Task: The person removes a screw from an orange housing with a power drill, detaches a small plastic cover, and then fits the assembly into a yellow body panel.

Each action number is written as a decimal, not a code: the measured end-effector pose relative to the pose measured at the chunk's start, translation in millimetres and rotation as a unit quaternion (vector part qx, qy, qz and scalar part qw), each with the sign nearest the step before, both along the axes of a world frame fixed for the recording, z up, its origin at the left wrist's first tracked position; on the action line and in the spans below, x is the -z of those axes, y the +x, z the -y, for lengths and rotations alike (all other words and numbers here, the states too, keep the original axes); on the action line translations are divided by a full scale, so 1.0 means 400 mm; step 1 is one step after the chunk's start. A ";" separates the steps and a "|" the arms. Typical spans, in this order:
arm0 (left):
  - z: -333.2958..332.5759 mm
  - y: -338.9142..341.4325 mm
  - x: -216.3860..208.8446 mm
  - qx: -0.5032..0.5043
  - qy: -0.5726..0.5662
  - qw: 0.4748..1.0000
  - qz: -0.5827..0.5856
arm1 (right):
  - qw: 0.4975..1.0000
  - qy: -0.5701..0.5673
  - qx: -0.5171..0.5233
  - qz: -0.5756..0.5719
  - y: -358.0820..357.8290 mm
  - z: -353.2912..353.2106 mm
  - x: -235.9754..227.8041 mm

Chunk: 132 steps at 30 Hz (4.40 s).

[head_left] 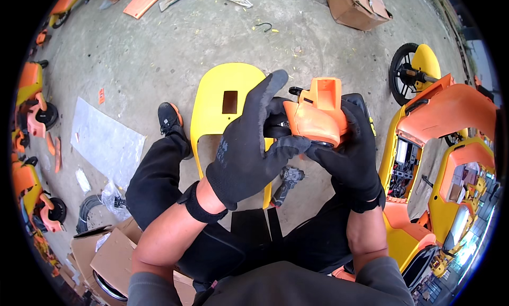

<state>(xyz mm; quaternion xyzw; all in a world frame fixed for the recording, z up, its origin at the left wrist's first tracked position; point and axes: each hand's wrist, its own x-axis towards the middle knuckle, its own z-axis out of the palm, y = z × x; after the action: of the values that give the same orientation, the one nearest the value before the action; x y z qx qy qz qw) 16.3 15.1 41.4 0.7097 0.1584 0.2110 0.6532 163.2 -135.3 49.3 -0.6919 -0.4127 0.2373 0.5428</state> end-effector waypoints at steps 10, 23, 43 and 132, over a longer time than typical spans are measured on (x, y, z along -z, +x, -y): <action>-0.015 0.007 -0.002 -0.044 0.186 0.981 0.023 | 0.998 0.034 0.046 0.032 -0.031 -0.015 0.032; 0.013 0.010 -0.003 -0.035 0.207 0.977 -0.024 | 0.959 0.006 0.129 0.253 -0.093 -0.043 0.036; -0.017 0.003 0.051 -0.028 0.118 0.992 0.022 | 0.984 -0.024 0.052 0.171 -0.149 -0.031 0.012; -0.003 -0.053 0.022 0.125 -0.048 0.979 -0.156 | 0.968 -0.011 0.072 0.239 -0.025 -0.003 0.022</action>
<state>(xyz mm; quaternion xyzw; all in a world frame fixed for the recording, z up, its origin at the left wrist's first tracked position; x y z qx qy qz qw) -4.9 16.1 32.5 0.7157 0.1784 0.0062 0.6752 153.2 -134.1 40.6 -0.7626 -0.4767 0.0293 0.4362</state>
